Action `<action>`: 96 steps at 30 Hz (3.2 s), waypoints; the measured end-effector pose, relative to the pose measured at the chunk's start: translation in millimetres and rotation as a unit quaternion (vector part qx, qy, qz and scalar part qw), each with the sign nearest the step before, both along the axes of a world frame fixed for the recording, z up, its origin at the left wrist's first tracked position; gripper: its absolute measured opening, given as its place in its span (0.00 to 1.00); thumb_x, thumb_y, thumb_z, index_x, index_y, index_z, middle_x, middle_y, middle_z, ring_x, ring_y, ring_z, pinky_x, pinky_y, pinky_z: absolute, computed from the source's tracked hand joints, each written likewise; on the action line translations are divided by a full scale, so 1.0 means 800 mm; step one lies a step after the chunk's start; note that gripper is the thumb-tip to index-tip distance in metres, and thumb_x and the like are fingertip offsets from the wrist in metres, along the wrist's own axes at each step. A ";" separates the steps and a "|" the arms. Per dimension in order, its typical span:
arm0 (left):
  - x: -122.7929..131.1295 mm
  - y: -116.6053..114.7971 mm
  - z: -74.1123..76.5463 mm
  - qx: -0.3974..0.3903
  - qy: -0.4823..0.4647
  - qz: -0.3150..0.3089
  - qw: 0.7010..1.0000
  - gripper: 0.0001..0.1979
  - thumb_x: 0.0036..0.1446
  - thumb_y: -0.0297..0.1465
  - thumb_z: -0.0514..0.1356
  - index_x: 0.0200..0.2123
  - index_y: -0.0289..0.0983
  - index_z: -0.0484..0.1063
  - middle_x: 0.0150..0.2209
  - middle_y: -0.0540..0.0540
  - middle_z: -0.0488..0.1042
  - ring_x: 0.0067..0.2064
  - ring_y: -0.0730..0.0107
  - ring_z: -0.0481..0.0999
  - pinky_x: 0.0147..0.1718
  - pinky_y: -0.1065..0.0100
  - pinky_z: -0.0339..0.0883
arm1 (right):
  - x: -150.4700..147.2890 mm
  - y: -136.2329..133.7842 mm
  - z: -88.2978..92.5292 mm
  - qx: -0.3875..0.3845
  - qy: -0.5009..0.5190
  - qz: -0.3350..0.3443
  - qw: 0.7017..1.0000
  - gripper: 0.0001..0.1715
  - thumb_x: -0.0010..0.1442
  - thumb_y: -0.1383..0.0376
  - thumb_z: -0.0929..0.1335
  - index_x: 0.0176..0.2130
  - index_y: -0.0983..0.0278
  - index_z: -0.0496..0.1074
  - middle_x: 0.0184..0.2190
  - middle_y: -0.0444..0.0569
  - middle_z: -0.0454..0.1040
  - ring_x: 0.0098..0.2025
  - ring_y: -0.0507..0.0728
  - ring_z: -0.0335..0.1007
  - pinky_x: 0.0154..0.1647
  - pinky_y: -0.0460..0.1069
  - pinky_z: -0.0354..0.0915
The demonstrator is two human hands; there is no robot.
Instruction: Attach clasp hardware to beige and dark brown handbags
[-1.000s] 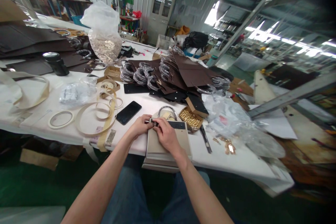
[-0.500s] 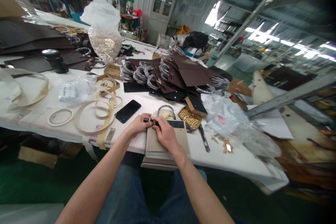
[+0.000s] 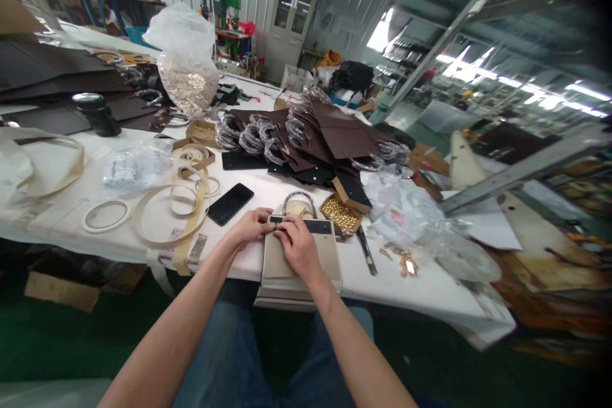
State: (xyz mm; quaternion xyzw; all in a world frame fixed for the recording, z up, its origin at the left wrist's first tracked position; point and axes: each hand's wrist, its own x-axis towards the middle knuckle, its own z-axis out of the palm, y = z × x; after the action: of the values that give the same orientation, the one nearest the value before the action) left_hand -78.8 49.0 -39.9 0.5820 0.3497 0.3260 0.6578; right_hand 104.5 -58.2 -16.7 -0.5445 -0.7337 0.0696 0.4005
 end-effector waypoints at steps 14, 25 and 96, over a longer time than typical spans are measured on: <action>0.003 -0.002 0.004 0.003 -0.003 0.018 1.000 0.15 0.47 0.38 0.78 0.35 0.36 0.84 0.48 0.37 0.85 0.48 0.52 0.82 0.48 0.59 0.78 | 0.002 -0.006 -0.010 0.012 -0.059 -0.004 0.998 0.16 0.82 0.66 0.66 0.57 0.56 0.84 0.55 0.55 0.80 0.59 0.66 0.77 0.63 0.62 0.77; 0.005 -0.004 0.001 -0.041 -0.023 0.020 0.999 0.19 0.47 0.36 0.77 0.43 0.35 0.83 0.45 0.38 0.83 0.48 0.53 0.82 0.47 0.60 0.77 | 0.001 0.001 -0.001 0.003 -0.049 0.018 0.999 0.17 0.83 0.65 0.65 0.60 0.56 0.80 0.60 0.55 0.80 0.63 0.66 0.78 0.66 0.63 0.76; 0.006 0.009 -0.015 -0.045 -0.041 0.023 0.998 0.12 0.53 0.37 0.73 0.28 0.34 0.81 0.62 0.31 0.80 0.51 0.55 0.81 0.53 0.59 0.75 | -0.004 0.003 -0.011 0.023 -0.018 0.016 0.999 0.13 0.78 0.63 0.72 0.58 0.59 0.83 0.59 0.58 0.80 0.61 0.67 0.78 0.66 0.64 0.76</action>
State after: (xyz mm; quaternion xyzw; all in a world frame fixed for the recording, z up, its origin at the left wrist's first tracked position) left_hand -74.0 56.6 -52.3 0.5293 0.3506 0.3485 0.6895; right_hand 101.4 -56.0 -25.7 -0.5249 -0.7505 0.0492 0.3986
